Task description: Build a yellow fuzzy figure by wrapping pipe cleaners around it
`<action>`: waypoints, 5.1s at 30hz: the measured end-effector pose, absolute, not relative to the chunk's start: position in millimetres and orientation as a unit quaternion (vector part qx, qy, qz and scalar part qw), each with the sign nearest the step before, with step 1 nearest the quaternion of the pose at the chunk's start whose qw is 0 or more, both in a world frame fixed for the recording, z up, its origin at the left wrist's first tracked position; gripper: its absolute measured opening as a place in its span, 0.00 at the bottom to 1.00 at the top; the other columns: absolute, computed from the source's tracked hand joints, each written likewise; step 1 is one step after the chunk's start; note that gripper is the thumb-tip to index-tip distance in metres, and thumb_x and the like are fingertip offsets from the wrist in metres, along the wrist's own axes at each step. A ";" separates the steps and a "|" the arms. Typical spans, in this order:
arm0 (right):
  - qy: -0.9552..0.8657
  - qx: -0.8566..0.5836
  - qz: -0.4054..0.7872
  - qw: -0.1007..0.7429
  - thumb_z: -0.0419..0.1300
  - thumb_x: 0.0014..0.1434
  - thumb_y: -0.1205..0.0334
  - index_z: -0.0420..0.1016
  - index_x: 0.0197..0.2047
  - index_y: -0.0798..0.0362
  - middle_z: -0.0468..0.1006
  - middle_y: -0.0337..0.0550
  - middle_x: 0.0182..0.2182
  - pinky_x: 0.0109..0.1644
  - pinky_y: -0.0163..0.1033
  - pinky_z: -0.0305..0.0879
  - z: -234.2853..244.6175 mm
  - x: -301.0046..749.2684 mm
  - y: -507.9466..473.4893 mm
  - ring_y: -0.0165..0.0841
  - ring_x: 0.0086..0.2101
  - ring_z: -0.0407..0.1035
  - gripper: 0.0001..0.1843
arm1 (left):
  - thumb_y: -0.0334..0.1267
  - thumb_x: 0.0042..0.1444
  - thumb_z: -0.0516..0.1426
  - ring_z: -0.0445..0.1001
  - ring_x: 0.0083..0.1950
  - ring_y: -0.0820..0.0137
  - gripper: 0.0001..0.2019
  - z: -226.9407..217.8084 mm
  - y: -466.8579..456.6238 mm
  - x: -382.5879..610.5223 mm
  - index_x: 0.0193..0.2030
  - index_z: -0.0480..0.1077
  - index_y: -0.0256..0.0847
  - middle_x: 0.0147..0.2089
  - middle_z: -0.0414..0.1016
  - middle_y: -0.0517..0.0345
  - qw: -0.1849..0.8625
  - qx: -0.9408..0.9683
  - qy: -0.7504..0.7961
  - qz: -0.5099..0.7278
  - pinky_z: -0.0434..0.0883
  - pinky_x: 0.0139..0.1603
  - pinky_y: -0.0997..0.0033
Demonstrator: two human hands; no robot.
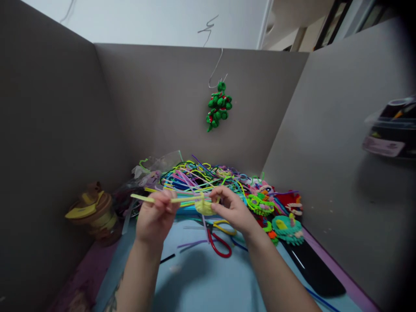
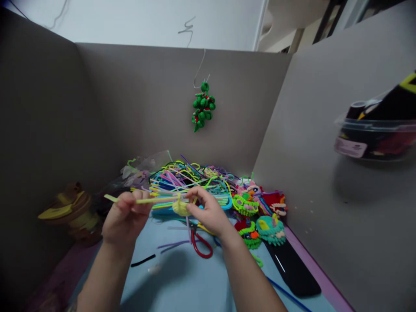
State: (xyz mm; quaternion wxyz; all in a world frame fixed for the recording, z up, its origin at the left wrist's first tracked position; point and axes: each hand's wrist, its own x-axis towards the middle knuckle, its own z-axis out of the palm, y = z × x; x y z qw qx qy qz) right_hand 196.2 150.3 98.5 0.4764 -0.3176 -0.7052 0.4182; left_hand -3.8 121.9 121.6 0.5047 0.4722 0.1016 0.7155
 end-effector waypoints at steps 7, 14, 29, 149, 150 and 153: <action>-0.714 -0.319 0.375 0.498 0.56 0.54 0.67 0.66 0.41 0.50 0.67 0.38 0.32 0.36 0.34 0.61 99.4 188.7 144.1 0.29 0.32 0.64 0.10 | 0.35 0.38 0.68 0.69 0.29 0.78 0.21 95.9 150.3 -4.5 0.42 0.72 0.44 0.32 0.72 0.64 0.487 0.399 0.319 0.709 0.68 0.32 0.78; -0.757 -0.320 0.308 0.479 0.55 0.55 0.70 0.63 0.45 0.50 0.69 0.39 0.35 0.40 0.35 0.63 105.2 185.9 140.8 0.31 0.36 0.65 0.14 | 0.37 0.49 0.59 0.72 0.37 0.68 0.06 99.1 138.9 18.7 0.32 0.75 0.40 0.34 0.76 0.56 0.243 0.642 0.439 0.580 0.69 0.37 0.71; -0.781 -0.284 0.311 0.462 0.55 0.55 0.71 0.62 0.49 0.50 0.70 0.42 0.41 0.45 0.38 0.64 111.6 200.3 137.3 0.32 0.41 0.66 0.17 | 0.39 0.53 0.58 0.74 0.42 0.64 0.08 96.4 138.1 22.2 0.34 0.77 0.39 0.38 0.78 0.52 0.276 0.676 0.433 0.529 0.70 0.46 0.64; -0.785 -0.442 0.157 0.405 0.60 0.53 0.69 0.75 0.31 0.53 0.76 0.40 0.29 0.38 0.37 0.61 111.4 203.0 143.7 0.33 0.33 0.68 0.03 | 0.36 0.47 0.60 0.72 0.38 0.70 0.07 70.0 140.0 62.6 0.33 0.68 0.38 0.36 0.72 0.55 0.427 0.561 0.341 0.621 0.69 0.41 0.70; -0.787 -0.442 0.144 0.405 0.59 0.53 0.70 0.75 0.31 0.53 0.76 0.40 0.29 0.38 0.37 0.61 112.7 204.7 142.7 0.33 0.33 0.67 0.04 | 0.36 0.47 0.61 0.73 0.41 0.68 0.07 69.8 135.8 65.8 0.33 0.69 0.38 0.39 0.72 0.53 0.411 0.569 0.340 0.626 0.69 0.43 0.68; -0.791 -0.438 0.112 0.413 0.58 0.53 0.71 0.75 0.30 0.53 0.77 0.41 0.28 0.39 0.38 0.60 116.0 208.5 140.6 0.34 0.34 0.67 0.06 | 0.36 0.48 0.61 0.71 0.50 0.64 0.06 68.1 124.8 76.6 0.33 0.73 0.38 0.47 0.71 0.49 0.345 0.569 0.372 0.647 0.68 0.50 0.63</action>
